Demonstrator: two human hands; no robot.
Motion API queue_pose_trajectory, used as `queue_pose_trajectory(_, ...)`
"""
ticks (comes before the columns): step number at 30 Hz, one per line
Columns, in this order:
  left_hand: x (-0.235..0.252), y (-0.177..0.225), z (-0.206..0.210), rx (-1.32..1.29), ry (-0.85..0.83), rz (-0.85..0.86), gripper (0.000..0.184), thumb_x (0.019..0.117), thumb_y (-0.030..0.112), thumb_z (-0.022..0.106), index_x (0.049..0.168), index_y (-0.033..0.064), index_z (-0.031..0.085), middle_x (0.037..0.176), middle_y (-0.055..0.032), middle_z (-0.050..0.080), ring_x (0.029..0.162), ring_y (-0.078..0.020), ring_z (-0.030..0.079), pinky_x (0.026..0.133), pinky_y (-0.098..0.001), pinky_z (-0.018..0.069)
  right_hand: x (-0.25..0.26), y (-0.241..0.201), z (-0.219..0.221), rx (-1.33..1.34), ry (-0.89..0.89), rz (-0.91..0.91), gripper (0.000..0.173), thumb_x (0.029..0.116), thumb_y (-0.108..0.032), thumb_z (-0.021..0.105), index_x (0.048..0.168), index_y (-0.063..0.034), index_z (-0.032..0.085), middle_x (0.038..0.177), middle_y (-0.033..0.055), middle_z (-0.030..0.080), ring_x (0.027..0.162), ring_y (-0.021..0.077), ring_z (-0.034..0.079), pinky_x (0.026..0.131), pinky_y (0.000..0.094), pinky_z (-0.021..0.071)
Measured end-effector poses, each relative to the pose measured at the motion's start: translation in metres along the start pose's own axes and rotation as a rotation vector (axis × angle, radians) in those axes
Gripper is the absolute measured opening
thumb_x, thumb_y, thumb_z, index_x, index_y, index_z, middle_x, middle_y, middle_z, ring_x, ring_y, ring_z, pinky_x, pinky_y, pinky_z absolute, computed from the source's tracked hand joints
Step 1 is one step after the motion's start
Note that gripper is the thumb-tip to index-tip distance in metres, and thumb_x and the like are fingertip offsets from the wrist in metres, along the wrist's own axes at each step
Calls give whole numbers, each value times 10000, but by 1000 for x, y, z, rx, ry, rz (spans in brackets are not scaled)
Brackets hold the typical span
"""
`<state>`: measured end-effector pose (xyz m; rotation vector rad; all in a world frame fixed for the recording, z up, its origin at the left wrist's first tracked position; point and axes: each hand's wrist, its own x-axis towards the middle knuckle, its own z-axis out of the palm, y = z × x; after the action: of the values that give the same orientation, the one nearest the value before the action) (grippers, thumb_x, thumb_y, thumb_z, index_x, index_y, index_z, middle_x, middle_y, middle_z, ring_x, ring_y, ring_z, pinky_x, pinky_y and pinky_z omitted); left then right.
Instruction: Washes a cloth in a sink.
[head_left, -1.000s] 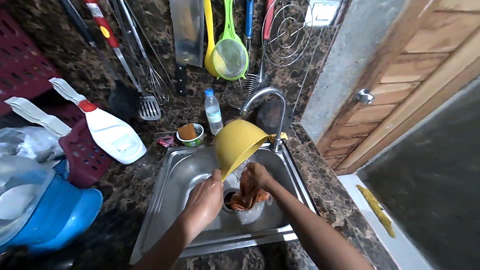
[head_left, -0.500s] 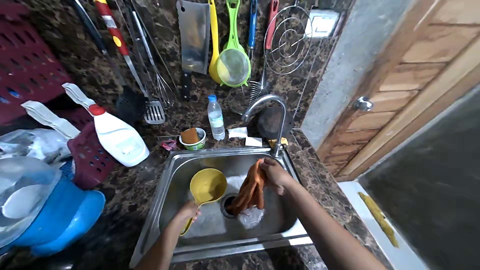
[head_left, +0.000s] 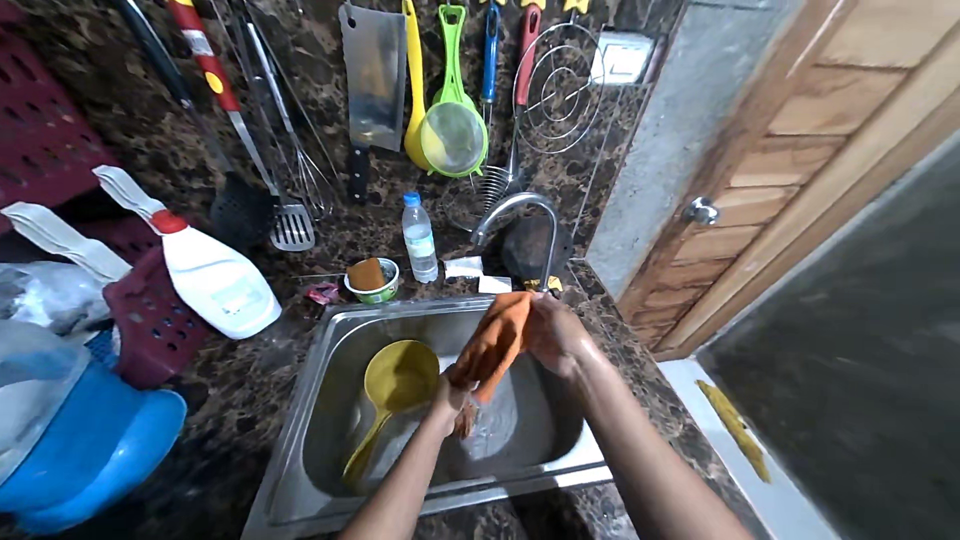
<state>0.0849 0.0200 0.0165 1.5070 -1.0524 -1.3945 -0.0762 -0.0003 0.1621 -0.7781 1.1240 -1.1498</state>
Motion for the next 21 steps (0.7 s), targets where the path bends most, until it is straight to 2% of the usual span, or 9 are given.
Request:
queue_pose_trajectory(3, 3, 13, 16, 82, 18, 11, 479, 930, -3, 662, 1383, -40, 512, 1278, -251, 599, 1114, -298, 630, 932, -443, 544, 19, 49, -37, -243, 93, 184, 445, 1091, -406, 422, 1449, -143, 453, 1216, 175, 584, 1027, 313, 585, 792, 528, 500)
queue_pose_trajectory(5, -3, 19, 27, 148, -31, 114, 465, 912, 27, 685, 1349, -56, 551, 1311, -282, 582, 1204, -350, 597, 1015, -496, 505, 23, 86, -45, -163, 22, 434, 594, 1078, -505, 385, 1548, -142, 360, 1485, 254, 440, 1281, 451, 477, 934, 691, 427)
queue_pose_trajectory(7, -12, 22, 36, 155, -95, 206, 394, 905, 68, 687, 1270, -49, 598, 1234, -245, 624, 1139, -309, 633, 976, -465, 535, 26, 114, -43, 54, -13, 586, 616, 1061, -587, 328, 1423, -108, 461, 1312, 216, 543, 1147, 391, 566, 886, 647, 485)
queue_pose_trajectory(9, -18, 24, 39, 24, -137, 213, 359, 935, 85, 661, 1258, -56, 594, 1154, -213, 656, 1014, -260, 687, 847, -423, 603, 28, 126, -35, 260, -1, 549, 539, 1075, -542, 289, 1106, -86, 576, 915, 137, 659, 794, 257, 675, 666, 442, 580)
queue_pose_trajectory(10, -18, 22, 39, -83, -116, 188, 353, 957, 82, 625, 1273, -69, 579, 1154, -221, 653, 1006, -260, 681, 851, -421, 595, 30, 128, -31, 335, 22, 493, 488, 1097, -462, 278, 1076, -70, 567, 863, 116, 649, 747, 219, 663, 650, 384, 573)
queue_pose_trajectory(13, -11, 15, 38, -341, 62, 38, 381, 1085, 196, 465, 1388, -32, 506, 1305, -258, 580, 1157, -321, 604, 963, -470, 521, 34, 127, -24, 359, 134, 391, 361, 1102, -256, 331, 1232, 13, 532, 1025, 183, 634, 880, 271, 650, 770, 434, 563)
queue_pose_trajectory(15, -1, 5, 39, -385, 125, 26, 419, 1101, 252, 454, 1409, -31, 483, 1374, -263, 543, 1258, -331, 542, 1058, -486, 448, 32, 118, -18, 350, 150, 395, 376, 1085, -284, 350, 1252, 0, 530, 1060, 198, 638, 919, 299, 655, 805, 474, 561)
queue_pose_trajectory(19, -3, 4, 50, -813, 36, -90, 401, 1127, 318, 316, 1408, 74, 465, 1206, -148, 635, 1078, -232, 646, 916, -427, 551, 18, 105, -9, 142, 174, 287, 429, 1079, -356, 501, 1275, 17, 579, 1115, 210, 655, 988, 296, 655, 869, 472, 550)
queue_pose_trajectory(21, -8, 15, 54, -925, -3, -141, 414, 1125, 360, 282, 1322, 74, 509, 1109, -129, 657, 998, -227, 668, 864, -417, 569, 11, 97, -6, -24, 217, 131, 325, 1073, -262, 540, 1067, 45, 646, 964, 180, 650, 881, 245, 630, 810, 416, 530)
